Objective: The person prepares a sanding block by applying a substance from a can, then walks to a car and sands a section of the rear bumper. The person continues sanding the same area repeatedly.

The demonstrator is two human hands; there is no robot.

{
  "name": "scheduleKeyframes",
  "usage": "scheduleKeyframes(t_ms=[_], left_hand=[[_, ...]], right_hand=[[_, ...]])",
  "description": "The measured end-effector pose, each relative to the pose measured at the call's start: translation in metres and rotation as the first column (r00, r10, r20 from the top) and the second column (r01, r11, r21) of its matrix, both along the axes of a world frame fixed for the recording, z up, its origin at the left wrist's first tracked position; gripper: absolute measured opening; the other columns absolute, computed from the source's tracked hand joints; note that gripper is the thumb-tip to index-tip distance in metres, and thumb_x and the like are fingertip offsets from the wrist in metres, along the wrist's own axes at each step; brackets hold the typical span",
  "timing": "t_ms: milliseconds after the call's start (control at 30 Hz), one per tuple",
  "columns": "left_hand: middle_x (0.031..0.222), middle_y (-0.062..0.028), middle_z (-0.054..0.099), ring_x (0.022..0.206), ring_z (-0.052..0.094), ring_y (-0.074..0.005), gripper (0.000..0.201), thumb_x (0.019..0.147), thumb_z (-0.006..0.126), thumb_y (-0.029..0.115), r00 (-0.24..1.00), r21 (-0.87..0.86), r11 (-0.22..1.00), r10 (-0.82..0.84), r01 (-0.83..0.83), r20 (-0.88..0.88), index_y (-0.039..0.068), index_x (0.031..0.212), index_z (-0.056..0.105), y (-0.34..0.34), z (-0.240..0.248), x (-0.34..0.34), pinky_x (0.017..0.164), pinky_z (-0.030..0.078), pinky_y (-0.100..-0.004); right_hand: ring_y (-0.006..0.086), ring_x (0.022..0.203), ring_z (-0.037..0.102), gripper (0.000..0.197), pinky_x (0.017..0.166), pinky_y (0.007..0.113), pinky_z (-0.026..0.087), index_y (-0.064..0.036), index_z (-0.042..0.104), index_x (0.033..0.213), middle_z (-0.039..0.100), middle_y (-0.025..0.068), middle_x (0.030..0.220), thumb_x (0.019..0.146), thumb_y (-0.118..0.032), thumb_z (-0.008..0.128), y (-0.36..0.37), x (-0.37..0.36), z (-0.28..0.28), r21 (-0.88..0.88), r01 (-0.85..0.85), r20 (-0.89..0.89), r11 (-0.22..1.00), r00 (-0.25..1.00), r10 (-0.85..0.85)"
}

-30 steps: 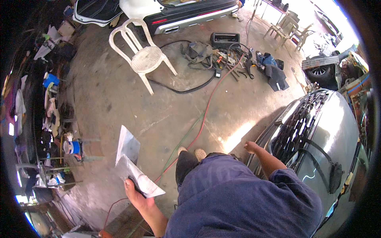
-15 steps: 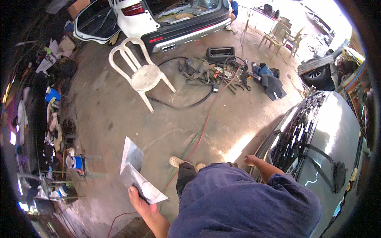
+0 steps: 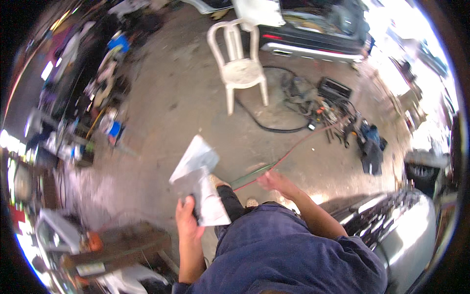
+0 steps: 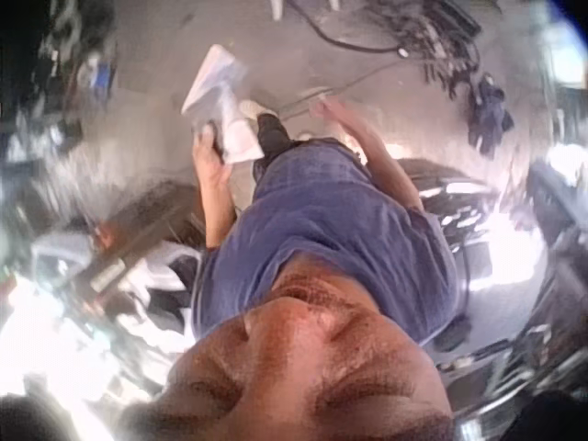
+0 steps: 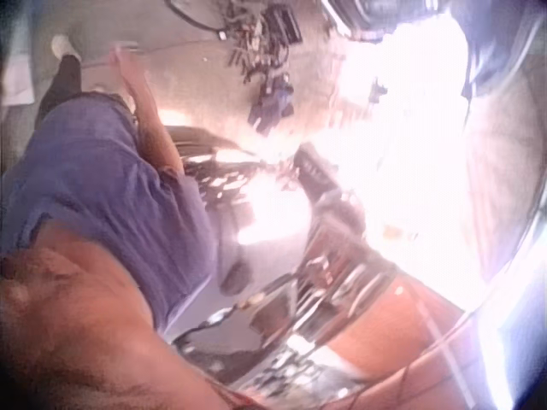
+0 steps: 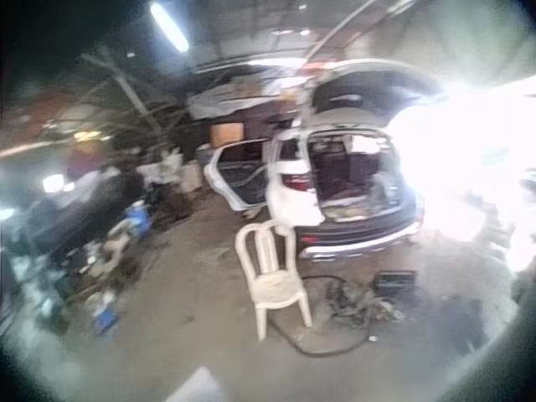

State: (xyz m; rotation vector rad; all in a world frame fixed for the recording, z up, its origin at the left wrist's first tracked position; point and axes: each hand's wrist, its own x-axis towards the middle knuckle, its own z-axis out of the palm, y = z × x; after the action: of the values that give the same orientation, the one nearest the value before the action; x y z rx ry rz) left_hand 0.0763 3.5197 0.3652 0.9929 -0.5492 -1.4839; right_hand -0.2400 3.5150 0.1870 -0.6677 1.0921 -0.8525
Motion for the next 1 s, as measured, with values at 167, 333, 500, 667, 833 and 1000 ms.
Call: scheduleKeyframes(t_ms=[167,333,500,667,833,1000], left_hand=[[0.117,-0.0112,0.065,0.103,0.067,-0.0236,0.042,0.095,0.065,0.019,0.997,0.069,0.996,-0.045,0.049,-0.066,0.000,0.131,0.052,0.019,0.004,-0.002,0.089,0.056,-0.0388],[0.118,-0.0084,0.065,0.102,0.065,-0.0179,0.039,0.099,0.063,0.022,0.989,0.110,0.993,-0.028,0.044,-0.143,0.002,0.131,0.054,0.062,-0.003,0.008,0.091,0.053,-0.0349],[0.116,-0.0119,0.066,0.100,0.068,-0.0229,0.036,0.103,0.055,0.029,0.890,0.147,0.913,0.404,-0.380,-0.210,0.002,0.127,0.053,0.113,0.006,0.055,0.089,0.056,-0.0387],[0.118,-0.0114,0.063,0.103,0.066,-0.0235,0.035,0.104,0.052,0.028,0.659,0.074,0.707,0.687,-0.703,-0.306,0.004,0.129,0.050,0.171,0.014,0.126,0.090,0.055,-0.0421],[0.120,-0.0107,0.060,0.105,0.064,-0.0214,0.033,0.105,0.050,0.021,0.513,0.018,0.531,0.827,-0.847,-0.229,0.004,0.132,0.046,0.245,0.019,0.149,0.091,0.055,-0.0386],[0.119,-0.0104,0.063,0.106,0.065,-0.0221,0.030,0.103,0.054,0.018,0.335,-0.005,0.340,0.923,-0.940,-0.187,0.003,0.129,0.048,0.326,0.011,0.161,0.090,0.055,-0.0386]], right_hand=[[0.0291,0.124,0.057,0.068,0.107,0.044,0.045,-0.0031,0.048,0.140,0.060,0.0151,0.132,0.100,-0.059,0.045,-0.056,0.125,0.163,-0.109,0.005,0.664,0.994,0.745,0.069],[0.0299,0.123,0.058,0.060,0.107,0.047,0.045,-0.0050,0.050,0.139,0.060,0.0133,0.133,0.099,-0.049,0.056,-0.042,0.176,0.175,0.083,-0.176,0.547,0.981,0.831,0.103],[0.0271,0.121,0.059,0.047,0.108,0.044,0.043,-0.0020,0.051,0.135,0.063,0.0131,0.127,0.092,-0.014,0.067,-0.044,0.212,0.172,-0.202,0.000,0.500,0.979,0.860,0.103],[0.0313,0.127,0.054,0.049,0.107,0.041,0.042,0.0010,0.051,0.134,0.052,0.0169,0.138,0.085,0.003,0.061,0.042,0.264,0.197,-0.668,-0.379,-0.178,0.640,0.917,0.357],[0.0372,0.127,0.051,0.057,0.105,0.042,0.045,-0.0032,0.051,0.134,0.047,0.0208,0.134,0.080,0.012,0.061,0.125,0.331,0.229,-0.850,-0.525,-0.440,-0.047,0.658,0.611],[0.0377,0.124,0.053,0.061,0.100,0.043,0.049,-0.0111,0.056,0.132,0.048,0.0183,0.133,0.076,0.012,0.063,0.187,0.362,0.189,-0.749,-0.641,-0.598,-0.169,0.544,0.589]])
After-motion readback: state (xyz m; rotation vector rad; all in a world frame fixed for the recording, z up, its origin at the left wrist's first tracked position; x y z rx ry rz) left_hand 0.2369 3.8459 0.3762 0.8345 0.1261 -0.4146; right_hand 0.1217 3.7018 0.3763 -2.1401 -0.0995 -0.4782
